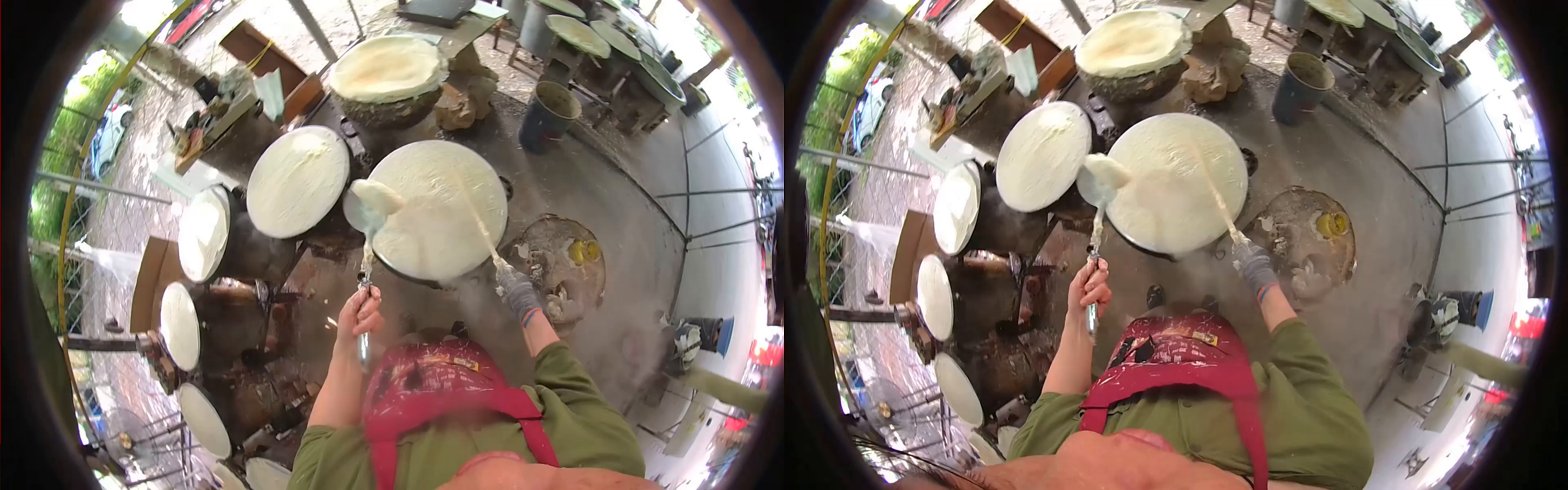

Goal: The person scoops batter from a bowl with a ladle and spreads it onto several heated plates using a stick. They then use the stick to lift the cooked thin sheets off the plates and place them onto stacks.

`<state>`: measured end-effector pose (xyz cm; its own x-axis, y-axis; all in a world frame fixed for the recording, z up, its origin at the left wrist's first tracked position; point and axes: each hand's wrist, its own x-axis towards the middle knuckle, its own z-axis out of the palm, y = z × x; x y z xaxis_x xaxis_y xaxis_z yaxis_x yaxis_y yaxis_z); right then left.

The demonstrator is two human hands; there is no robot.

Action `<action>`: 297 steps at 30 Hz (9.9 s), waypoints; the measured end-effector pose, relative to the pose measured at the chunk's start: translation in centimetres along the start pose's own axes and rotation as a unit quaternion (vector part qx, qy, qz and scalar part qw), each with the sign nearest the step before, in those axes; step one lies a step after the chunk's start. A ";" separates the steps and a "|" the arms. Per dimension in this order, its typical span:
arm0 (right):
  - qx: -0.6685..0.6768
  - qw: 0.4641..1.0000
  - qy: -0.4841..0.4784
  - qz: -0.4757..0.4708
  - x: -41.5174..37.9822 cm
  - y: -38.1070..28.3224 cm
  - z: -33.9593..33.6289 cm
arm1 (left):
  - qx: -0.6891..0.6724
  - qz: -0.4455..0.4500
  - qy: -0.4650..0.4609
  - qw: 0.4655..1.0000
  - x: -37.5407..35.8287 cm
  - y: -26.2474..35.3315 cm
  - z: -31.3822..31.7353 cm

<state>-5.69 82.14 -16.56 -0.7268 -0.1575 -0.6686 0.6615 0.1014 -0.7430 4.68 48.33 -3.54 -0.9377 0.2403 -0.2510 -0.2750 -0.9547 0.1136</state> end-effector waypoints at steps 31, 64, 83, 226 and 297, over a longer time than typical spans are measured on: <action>-0.592 0.618 -0.183 -0.483 6.1 -15.6 70.6 | -0.150 0.590 0.199 0.768 -48.7 18.7 -10.3; -0.429 0.274 -0.492 -0.706 -27.1 -11.8 100.7 | -0.257 0.879 0.212 0.342 -48.4 3.9 -7.6; -0.350 0.164 -0.916 -0.108 -62.6 32.6 94.5 | -0.373 0.907 0.172 -0.088 -45.6 -12.4 -5.5; -0.432 0.433 -0.773 -0.168 -37.1 33.4 71.6 | -0.162 0.768 0.403 0.471 -80.3 -14.3 -16.6; -0.464 -0.186 -0.864 -0.053 -48.2 50.1 96.4 | -0.386 0.482 0.786 0.039 -59.2 -17.0 -20.4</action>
<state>80.36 0.10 -18.61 0.8573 0.4291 -0.2845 -0.1467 -0.3262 -0.9339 69.16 46.76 -10.26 0.9038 0.2988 -0.3065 0.3849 -0.2540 0.8873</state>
